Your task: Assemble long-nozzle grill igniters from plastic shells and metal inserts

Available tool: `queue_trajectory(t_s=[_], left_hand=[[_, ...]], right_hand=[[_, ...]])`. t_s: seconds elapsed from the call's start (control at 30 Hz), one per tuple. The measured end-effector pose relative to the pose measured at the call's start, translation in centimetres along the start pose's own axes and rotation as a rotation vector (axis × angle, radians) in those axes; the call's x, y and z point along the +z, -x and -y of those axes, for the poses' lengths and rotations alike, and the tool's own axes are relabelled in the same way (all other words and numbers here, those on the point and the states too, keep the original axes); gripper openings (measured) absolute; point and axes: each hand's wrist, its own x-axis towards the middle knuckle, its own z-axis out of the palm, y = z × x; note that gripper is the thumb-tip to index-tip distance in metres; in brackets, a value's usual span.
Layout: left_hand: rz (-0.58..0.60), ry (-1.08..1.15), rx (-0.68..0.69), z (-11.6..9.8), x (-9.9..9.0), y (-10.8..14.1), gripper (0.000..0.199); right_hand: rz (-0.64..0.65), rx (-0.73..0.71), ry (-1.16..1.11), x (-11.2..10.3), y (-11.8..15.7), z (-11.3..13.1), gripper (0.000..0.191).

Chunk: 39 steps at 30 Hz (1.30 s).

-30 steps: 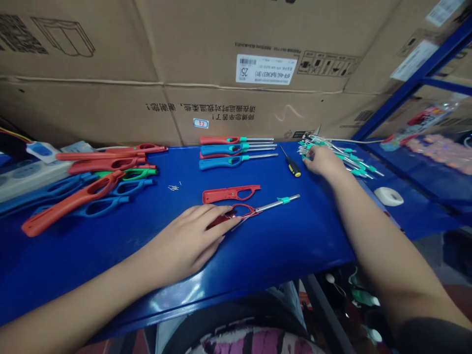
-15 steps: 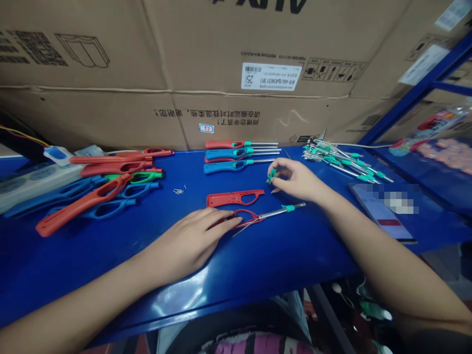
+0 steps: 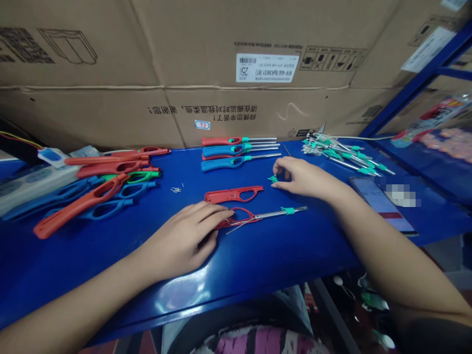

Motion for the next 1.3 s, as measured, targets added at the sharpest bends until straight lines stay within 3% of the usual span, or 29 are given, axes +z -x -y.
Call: queue_trajectory(t_s=[0.17,0.33,0.47,0.6,0.7,1.1,1.3], left_hand=[[-0.033,0.032,-0.056,0.0,0.4,0.0,0.037],[-0.079,0.118,-0.059,0.4,0.9,0.1,0.034],[-0.071,0.145,-0.093,0.4,0.9,0.1,0.035],[-0.072,0.159,-0.116,0.2,0.8,0.1,0.032],[-0.092,0.175,-0.118,0.1,0.8,0.1,0.029],[-0.102,0.183,-0.133,0.1,0.9,0.1,0.021],[-0.117,0.194,-0.13,-0.2,1.0,0.0,0.021]], right_hand=[[0.053,0.035,0.104,-0.4,0.1,-0.4,0.013],[-0.095,-0.002,-0.013,-0.2,-0.1,0.7,0.013],[-0.118,-0.187,-0.256,0.4,0.5,2.8,0.015],[0.023,-0.429,-0.331,1.4,1.3,4.9,0.009],[0.087,-0.522,-0.315,2.0,1.7,5.8,0.009],[0.114,-0.522,-0.27,3.2,1.4,6.2,0.009],[0.035,-0.581,-0.188,3.3,1.5,6.4,0.013]])
